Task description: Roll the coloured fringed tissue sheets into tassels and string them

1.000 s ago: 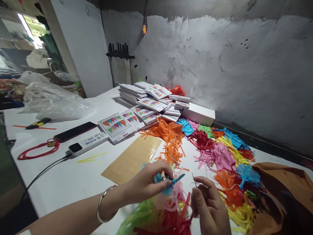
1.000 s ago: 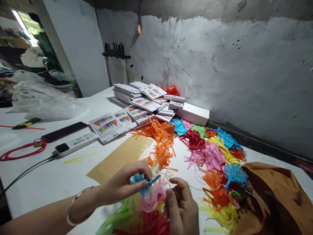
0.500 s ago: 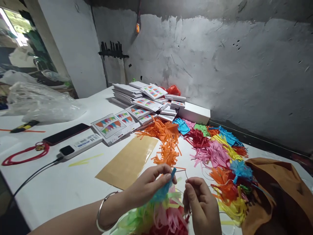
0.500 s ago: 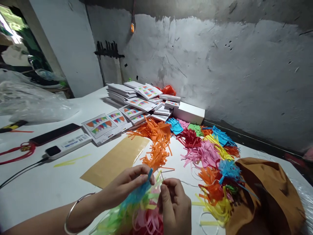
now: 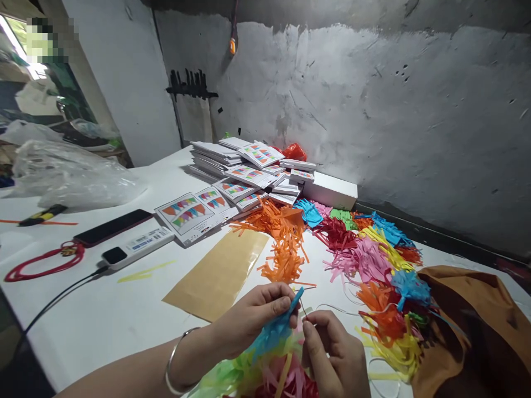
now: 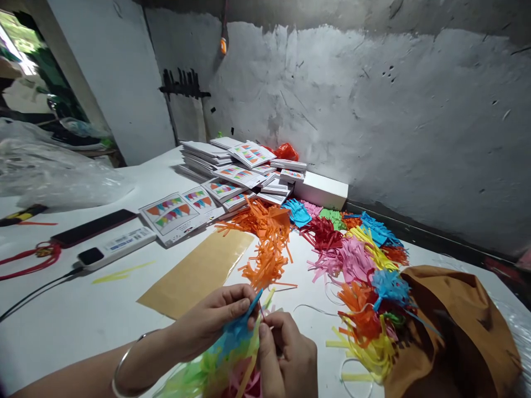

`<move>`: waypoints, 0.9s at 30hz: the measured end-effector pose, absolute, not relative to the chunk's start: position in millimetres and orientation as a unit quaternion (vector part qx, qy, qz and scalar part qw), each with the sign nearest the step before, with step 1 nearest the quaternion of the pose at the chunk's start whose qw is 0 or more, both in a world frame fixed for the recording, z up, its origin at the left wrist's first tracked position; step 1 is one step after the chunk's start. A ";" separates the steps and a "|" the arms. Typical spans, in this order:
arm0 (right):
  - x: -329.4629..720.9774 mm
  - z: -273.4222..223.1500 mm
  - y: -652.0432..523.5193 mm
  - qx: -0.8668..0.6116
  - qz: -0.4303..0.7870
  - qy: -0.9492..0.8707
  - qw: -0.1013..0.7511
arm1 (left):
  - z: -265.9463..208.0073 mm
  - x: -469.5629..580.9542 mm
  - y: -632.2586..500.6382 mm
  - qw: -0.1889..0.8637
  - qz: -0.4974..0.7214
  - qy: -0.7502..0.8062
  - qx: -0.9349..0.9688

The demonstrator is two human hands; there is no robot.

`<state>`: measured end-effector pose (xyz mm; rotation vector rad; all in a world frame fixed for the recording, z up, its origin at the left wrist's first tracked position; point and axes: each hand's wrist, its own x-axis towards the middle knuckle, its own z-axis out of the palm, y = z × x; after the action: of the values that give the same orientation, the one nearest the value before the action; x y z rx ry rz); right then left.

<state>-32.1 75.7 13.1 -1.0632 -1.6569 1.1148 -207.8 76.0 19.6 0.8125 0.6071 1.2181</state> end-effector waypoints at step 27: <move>-30.8 -0.9 83.4 -0.420 0.432 -0.695 0.393 | 5.5 -213.6 71.3 0.346 0.466 0.439 0.686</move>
<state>-30.8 83.4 -0.9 -1.0670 -1.7643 1.0956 -213.6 71.3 5.5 1.7799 1.1393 1.2084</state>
